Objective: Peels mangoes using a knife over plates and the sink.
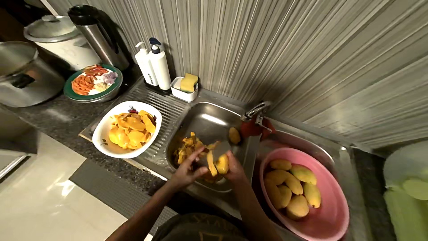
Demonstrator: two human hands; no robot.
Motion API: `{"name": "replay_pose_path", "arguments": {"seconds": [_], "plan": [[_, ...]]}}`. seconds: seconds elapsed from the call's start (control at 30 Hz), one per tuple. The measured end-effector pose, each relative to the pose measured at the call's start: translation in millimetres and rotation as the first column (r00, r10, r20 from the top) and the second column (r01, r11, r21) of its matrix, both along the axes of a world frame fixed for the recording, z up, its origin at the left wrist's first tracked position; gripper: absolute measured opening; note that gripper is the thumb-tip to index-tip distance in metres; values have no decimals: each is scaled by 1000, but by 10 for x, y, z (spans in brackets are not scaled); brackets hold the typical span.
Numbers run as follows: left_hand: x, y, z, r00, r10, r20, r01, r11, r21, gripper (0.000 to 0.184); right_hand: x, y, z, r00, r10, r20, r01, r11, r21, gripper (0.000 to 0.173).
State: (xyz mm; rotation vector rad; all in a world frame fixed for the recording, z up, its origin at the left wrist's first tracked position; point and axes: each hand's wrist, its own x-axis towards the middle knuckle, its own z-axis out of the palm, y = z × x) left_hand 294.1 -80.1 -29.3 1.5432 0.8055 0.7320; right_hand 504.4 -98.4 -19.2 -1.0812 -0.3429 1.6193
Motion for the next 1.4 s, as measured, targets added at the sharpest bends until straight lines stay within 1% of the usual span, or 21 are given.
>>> {"name": "replay_pose_path", "arguments": {"seconds": [0.03,0.1,0.17,0.23,0.33,0.47,0.57,0.67,0.73,0.8,0.83,0.9,0.97,1.0,1.03,1.1,1.13,1.17,1.23,1.3,1.4], "plan": [[47,-73,-1,1000,-5,-7,6,996,88,76,0,-2,-31,999,18,-40,-15,997,79,43],[109,-164,18,998,-7,-66,17,987,157,76,-27,22,-62,994,39,-99,-19,980,196,44],[133,-166,12,996,4,-92,12,985,173,74,-52,17,-5,998,19,-67,-5,980,200,44],[136,-127,-13,997,14,-75,1,981,194,72,-55,1,47,999,6,-38,1,983,183,44],[126,-80,-12,999,-1,-42,10,978,208,69,-20,-20,30,999,22,-36,-13,976,219,43],[117,-78,35,995,-23,-93,45,968,246,69,-8,-12,-8,999,40,-36,-30,973,230,45],[109,-30,70,994,-13,-107,38,971,238,65,-58,-48,1,999,-16,40,10,989,149,34],[101,24,76,997,-23,-78,41,970,238,61,-64,-115,49,989,-3,145,-13,994,106,34],[84,68,95,999,-19,-32,25,984,174,55,-36,-155,79,963,54,265,-79,993,82,36],[36,150,117,1000,12,5,-12,998,58,50,-12,-147,104,937,177,302,-210,975,78,49],[5,187,133,1000,20,-1,-20,1000,0,50,-11,-143,99,935,217,281,-247,966,77,53],[-24,229,159,999,44,-21,-46,995,-87,52,-5,-115,59,953,213,214,-227,973,45,52],[-66,236,151,998,13,-55,-18,996,-86,60,54,-73,2,977,162,138,-169,984,46,51],[-86,225,131,998,-27,-62,24,998,-54,63,99,-51,-28,985,151,86,-157,985,66,52],[-94,195,101,996,-71,-57,71,997,-7,61,118,-41,-17,992,121,42,-124,991,60,51],[-70,80,15,990,-142,-21,143,984,105,52,119,-68,28,999,35,-25,-35,999,2,41],[-43,16,-16,985,-173,0,171,972,161,48,132,-95,0,997,20,-77,-18,1000,23,37],[-16,-40,-22,979,-204,3,199,959,204,47,163,-91,-60,985,68,-159,-49,992,118,36],[29,-132,-24,972,-236,-9,231,941,246,51,152,-48,-54,970,159,-186,-125,975,182,42],[46,-179,-41,970,-236,-52,242,936,255,53,85,23,20,968,118,-221,-98,990,101,38],[31,-218,-73,961,-214,-176,262,907,331,52,48,139,114,971,53,-234,-52,999,14,43]]}}
